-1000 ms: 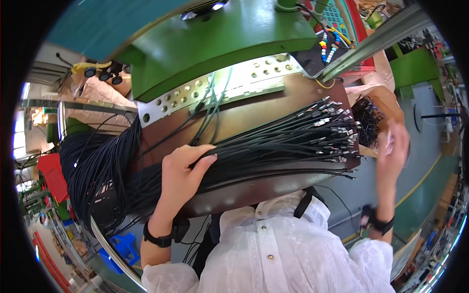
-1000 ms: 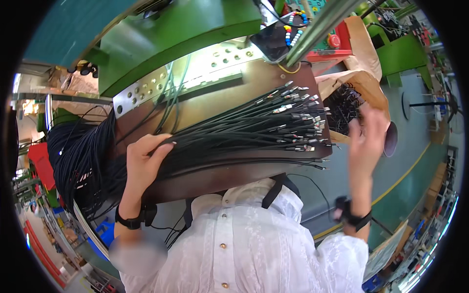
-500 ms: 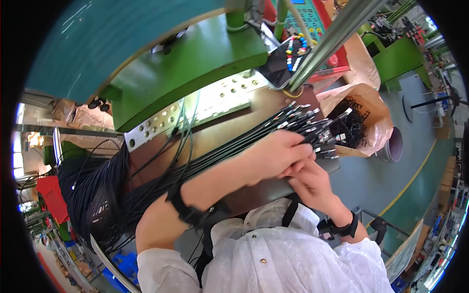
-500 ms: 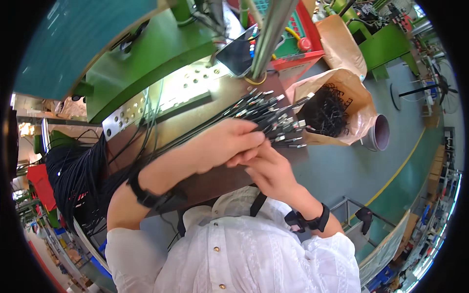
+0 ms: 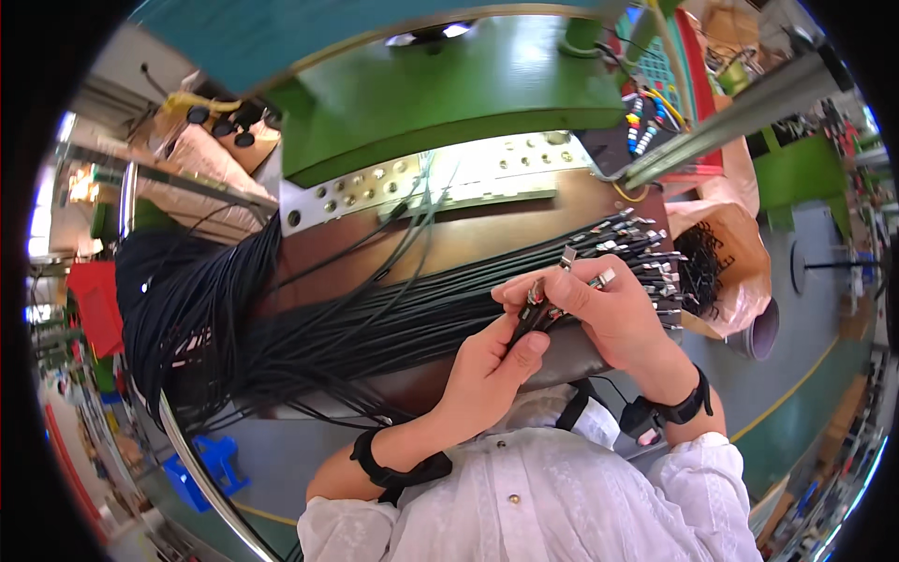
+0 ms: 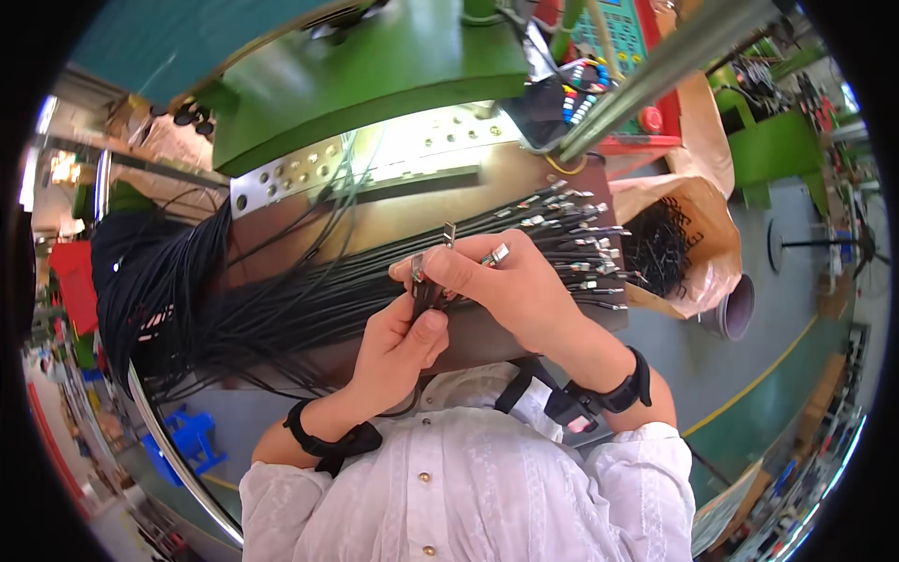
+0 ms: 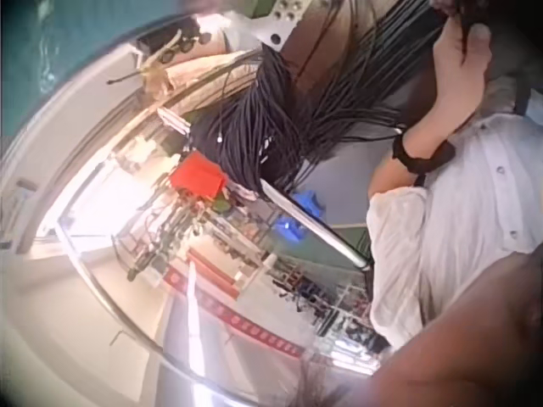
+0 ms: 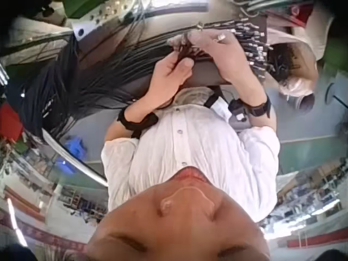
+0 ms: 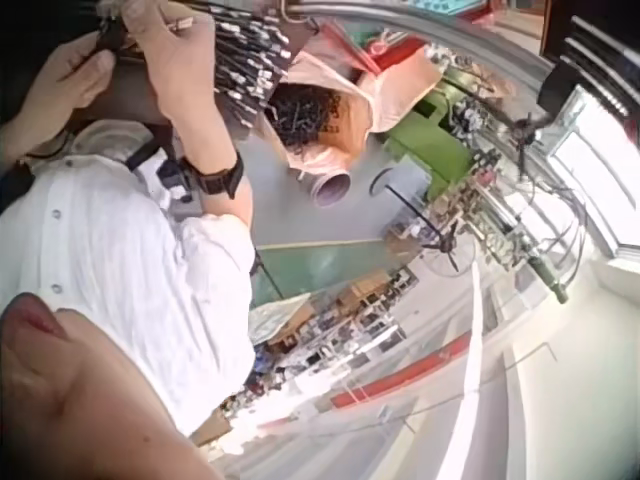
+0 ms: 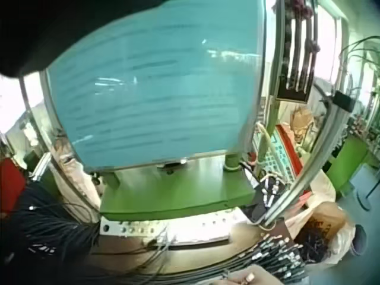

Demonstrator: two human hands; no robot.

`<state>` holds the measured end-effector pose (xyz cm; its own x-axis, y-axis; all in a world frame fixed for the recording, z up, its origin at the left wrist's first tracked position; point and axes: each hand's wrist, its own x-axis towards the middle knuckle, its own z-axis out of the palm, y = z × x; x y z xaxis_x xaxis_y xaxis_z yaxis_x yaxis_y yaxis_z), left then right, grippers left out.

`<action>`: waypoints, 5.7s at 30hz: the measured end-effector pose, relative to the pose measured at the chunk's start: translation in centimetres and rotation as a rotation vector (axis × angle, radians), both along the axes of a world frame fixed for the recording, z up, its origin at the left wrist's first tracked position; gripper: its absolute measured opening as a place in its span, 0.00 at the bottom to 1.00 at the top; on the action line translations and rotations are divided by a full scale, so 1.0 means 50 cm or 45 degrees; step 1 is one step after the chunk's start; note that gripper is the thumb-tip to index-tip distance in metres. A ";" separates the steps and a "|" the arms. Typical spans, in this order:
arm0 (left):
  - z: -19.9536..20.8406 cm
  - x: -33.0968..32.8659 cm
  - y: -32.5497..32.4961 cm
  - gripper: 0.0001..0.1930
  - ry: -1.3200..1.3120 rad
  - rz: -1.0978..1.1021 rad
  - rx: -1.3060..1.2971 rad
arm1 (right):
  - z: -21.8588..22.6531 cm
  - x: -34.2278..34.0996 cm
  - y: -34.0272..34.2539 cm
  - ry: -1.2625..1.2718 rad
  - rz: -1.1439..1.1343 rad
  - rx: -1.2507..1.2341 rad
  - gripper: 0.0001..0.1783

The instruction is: Testing or assembling bundles of black wires by plugging and unplugging connectors into a specialized fixture at a factory workstation.

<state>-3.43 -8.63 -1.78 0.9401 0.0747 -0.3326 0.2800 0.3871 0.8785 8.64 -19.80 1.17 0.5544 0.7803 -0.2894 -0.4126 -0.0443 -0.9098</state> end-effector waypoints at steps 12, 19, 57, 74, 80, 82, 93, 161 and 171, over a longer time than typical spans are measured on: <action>-0.015 -0.032 0.053 0.14 -0.050 0.371 -0.386 | -0.018 -0.008 0.090 -0.310 0.354 -0.064 0.16; -0.010 -0.026 0.072 0.13 0.026 0.353 -0.431 | -0.107 0.140 0.113 -1.918 0.277 -0.732 0.16; 0.009 -0.060 0.112 0.13 0.082 0.483 -0.655 | -0.085 -0.001 0.149 -1.650 0.223 -0.242 0.09; 0.007 -0.053 0.108 0.15 0.135 0.245 -0.459 | 0.008 0.015 0.122 -2.510 0.324 -0.013 0.12; -0.011 -0.073 0.127 0.19 -0.383 0.483 0.727 | -0.078 0.041 0.109 -2.085 0.000 -0.341 0.10; 0.029 -0.072 0.132 0.20 -0.276 0.464 0.310 | -0.093 0.015 0.116 -1.599 0.075 -0.092 0.09; 0.042 -0.026 0.100 0.17 -0.016 0.261 -0.592 | -0.081 0.044 0.114 -1.621 0.217 -0.180 0.05; -0.036 0.242 0.319 0.20 -0.071 0.330 0.109 | -0.050 0.185 0.084 -1.402 0.418 -0.149 0.08; 0.023 0.225 0.222 0.18 0.056 0.200 -0.332 | -0.122 0.432 0.203 -2.678 0.132 -0.682 0.16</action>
